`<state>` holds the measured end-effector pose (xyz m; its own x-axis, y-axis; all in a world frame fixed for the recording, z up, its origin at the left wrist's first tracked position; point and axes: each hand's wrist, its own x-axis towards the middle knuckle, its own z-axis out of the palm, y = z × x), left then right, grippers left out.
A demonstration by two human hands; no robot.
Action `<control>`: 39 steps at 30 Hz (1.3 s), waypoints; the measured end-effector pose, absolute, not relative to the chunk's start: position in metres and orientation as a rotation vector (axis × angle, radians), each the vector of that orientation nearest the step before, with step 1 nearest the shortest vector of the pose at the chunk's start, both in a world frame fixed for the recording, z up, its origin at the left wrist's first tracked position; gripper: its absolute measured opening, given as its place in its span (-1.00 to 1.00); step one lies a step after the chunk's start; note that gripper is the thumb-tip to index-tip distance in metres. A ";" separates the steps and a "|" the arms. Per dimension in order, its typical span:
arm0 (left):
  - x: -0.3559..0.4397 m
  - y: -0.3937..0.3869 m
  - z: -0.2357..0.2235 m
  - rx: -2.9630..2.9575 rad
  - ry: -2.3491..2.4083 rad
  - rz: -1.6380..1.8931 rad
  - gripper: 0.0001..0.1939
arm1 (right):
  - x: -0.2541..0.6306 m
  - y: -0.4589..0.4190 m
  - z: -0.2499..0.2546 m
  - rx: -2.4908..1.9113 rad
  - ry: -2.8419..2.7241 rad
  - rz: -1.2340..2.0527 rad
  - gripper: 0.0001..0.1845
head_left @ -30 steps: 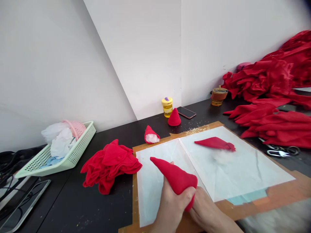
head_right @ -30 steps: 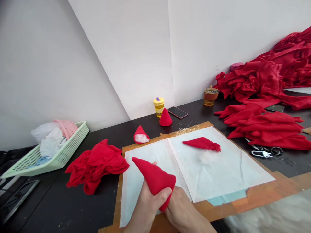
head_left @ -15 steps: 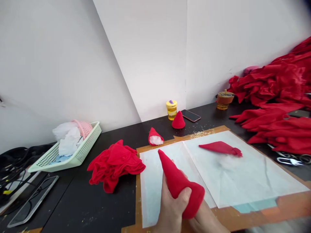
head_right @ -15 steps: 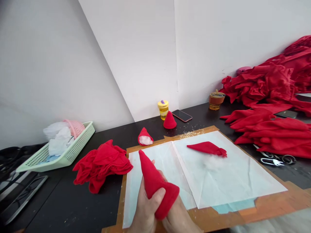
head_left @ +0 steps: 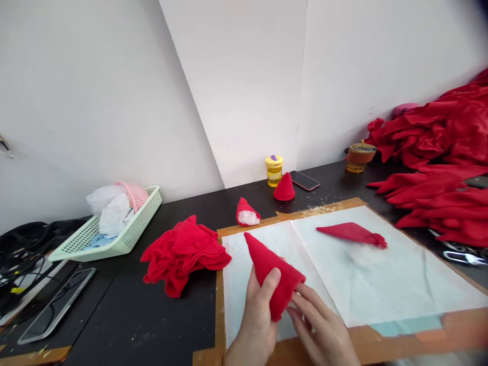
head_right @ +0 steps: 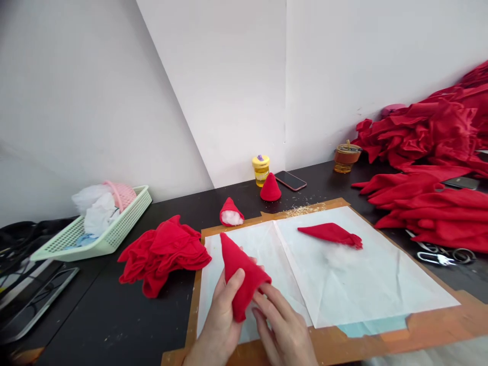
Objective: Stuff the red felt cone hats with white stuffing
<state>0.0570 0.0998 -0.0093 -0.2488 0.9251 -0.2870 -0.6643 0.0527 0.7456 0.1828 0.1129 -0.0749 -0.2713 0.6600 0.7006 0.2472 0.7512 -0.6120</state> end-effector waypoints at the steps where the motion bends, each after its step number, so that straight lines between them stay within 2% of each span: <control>1: 0.059 0.098 -0.011 0.360 0.959 1.562 -0.45 | 0.181 0.116 -0.072 -0.681 -1.845 0.479 -0.61; 3: 0.062 0.096 -0.014 0.315 0.958 1.565 -0.52 | 0.177 0.121 -0.066 -0.728 -1.760 0.658 -0.70; 5: 0.062 0.097 -0.014 0.219 0.959 1.529 -0.59 | 0.174 0.122 -0.063 -0.780 -1.598 0.980 -0.78; 7: 0.057 0.101 -0.012 0.107 0.909 1.495 -0.62 | 0.173 0.118 -0.065 -0.749 -1.414 1.283 -0.73; 9: 0.050 0.105 -0.010 0.020 0.846 1.536 -0.62 | 0.174 0.112 -0.069 -0.676 -1.322 1.413 -0.72; 13: 0.046 0.112 -0.009 -0.061 0.788 1.628 -0.64 | 0.172 0.110 -0.068 -0.681 -1.414 1.146 -0.86; 16: 0.055 0.110 -0.012 -0.079 0.753 1.555 -0.67 | 0.168 0.121 -0.056 -0.721 -1.552 0.803 -0.84; 20: 0.067 0.102 -0.016 -0.115 0.834 1.514 -0.85 | 0.164 0.138 -0.043 -0.821 -1.588 0.484 -0.80; 22: 0.069 0.100 -0.015 -0.111 0.823 1.520 -0.82 | 0.165 0.141 -0.041 -0.857 -1.621 0.393 -0.79; 28: 0.062 0.105 -0.009 -0.054 0.768 1.593 -0.71 | 0.175 0.116 -0.047 -0.962 -1.614 0.662 -0.80; 32: 0.065 0.104 -0.016 0.006 0.728 1.553 -0.68 | 0.176 0.115 -0.052 -0.978 -1.616 0.741 -0.91; 35: 0.072 0.098 -0.026 0.118 0.749 1.539 -0.61 | 0.174 0.126 -0.051 -0.983 -1.531 0.900 -0.82; 39: 0.076 0.089 -0.038 0.234 0.833 1.540 -0.37 | 0.176 0.135 -0.050 -1.024 -1.351 1.222 -0.74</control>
<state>0.0761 0.0887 -0.0377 -0.1732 0.9299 -0.3246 -0.7808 0.0712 0.6207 0.1759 0.1353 -0.0505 -0.1371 0.9817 0.1324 -0.0337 0.1289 -0.9911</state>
